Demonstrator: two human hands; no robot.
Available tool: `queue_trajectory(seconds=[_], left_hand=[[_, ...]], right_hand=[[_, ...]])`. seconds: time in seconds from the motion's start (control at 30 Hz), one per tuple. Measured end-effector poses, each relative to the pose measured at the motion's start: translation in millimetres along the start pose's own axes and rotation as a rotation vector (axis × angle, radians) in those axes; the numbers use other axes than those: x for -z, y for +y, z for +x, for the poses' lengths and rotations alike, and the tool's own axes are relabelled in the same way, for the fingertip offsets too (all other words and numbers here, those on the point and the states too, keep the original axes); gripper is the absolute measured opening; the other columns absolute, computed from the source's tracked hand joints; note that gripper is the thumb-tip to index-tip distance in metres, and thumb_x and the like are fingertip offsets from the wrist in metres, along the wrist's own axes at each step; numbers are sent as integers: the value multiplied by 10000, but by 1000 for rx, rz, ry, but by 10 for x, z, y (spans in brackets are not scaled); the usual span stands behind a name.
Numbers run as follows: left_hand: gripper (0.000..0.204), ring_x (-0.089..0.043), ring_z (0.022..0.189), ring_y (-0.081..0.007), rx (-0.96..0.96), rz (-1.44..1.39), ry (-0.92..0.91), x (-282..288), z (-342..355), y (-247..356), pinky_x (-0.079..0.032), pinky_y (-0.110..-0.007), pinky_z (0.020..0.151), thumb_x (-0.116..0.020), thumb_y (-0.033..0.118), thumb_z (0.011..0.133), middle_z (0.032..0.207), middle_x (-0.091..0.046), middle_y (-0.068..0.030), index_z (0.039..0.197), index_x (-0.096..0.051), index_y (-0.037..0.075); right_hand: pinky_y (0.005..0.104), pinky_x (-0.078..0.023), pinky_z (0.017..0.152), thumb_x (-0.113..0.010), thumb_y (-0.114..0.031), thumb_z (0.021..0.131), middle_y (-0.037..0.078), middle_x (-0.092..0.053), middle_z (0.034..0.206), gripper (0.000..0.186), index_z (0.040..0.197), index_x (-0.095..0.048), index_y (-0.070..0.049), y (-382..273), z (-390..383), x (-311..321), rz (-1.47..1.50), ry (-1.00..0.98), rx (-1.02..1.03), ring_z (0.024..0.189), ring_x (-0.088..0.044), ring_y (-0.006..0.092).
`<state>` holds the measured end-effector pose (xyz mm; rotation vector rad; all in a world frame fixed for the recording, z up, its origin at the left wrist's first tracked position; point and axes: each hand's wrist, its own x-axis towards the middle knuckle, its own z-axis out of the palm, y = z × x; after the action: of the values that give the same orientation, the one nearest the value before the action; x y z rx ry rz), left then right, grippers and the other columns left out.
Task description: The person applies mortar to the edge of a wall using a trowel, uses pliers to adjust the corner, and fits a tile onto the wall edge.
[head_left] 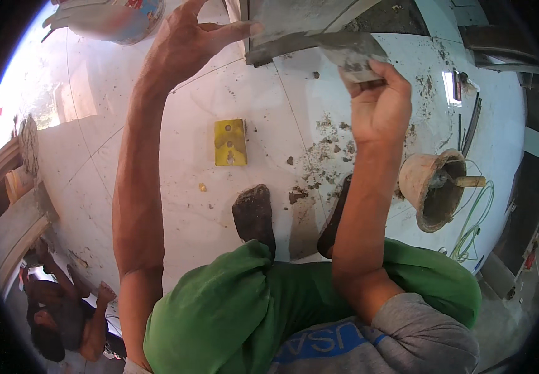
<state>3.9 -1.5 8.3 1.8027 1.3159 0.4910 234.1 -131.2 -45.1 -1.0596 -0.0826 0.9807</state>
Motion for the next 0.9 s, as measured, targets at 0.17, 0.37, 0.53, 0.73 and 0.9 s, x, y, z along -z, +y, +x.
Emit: queue_trajectory(seconds=[0.17, 0.37, 0.53, 0.73, 0.9], left_hand=[[935, -705, 1145, -345, -124, -46, -35, 17, 81, -157, -628, -443, 916, -830, 320, 894, 1575, -438, -218, 1608, -281, 68], [1005, -698, 1152, -361, -104, -84, -47, 63, -5, -11, -624, -454, 917, -841, 345, 882, 1604, -378, -240, 1625, -225, 63], [1061, -685, 1175, -366, -64, -138, -87, 114, -1, 6, -621, -450, 920, -842, 364, 879, 1612, -359, -249, 1640, -165, 68], [995, -707, 1153, -346, -293, 124, 47, -83, 140, -490, -514, -541, 1073, -855, 552, 796, 1425, -613, -194, 1546, -413, 70], [1073, -688, 1190, -348, -283, 104, 86, -89, 132, -511, -524, -547, 1057, -866, 582, 769, 1522, -520, -196, 1575, -367, 78]], right_hand=[[491, -594, 952, -621, -39, 874, 177, -636, 1174, 276, 1133, -593, 51, -169, 258, 406, 19, 24, 55, 1078, -660, 321], [528, -586, 1003, -562, -21, 924, 206, -600, 1239, 272, 1180, -555, 70, -356, 299, 511, 23, 126, 127, 1145, -635, 346], [509, -595, 988, -574, -22, 923, 200, -596, 1249, 299, 1207, -543, 70, -383, 300, 502, 4, 126, 125, 1158, -633, 333], [500, -597, 972, -601, -35, 902, 189, -614, 1223, 314, 1198, -559, 62, -367, 347, 577, 21, 94, 102, 1127, -651, 330], [501, -599, 960, -614, -37, 888, 184, -622, 1211, 314, 1184, -569, 57, -345, 342, 556, 23, 90, 113, 1115, -657, 325]])
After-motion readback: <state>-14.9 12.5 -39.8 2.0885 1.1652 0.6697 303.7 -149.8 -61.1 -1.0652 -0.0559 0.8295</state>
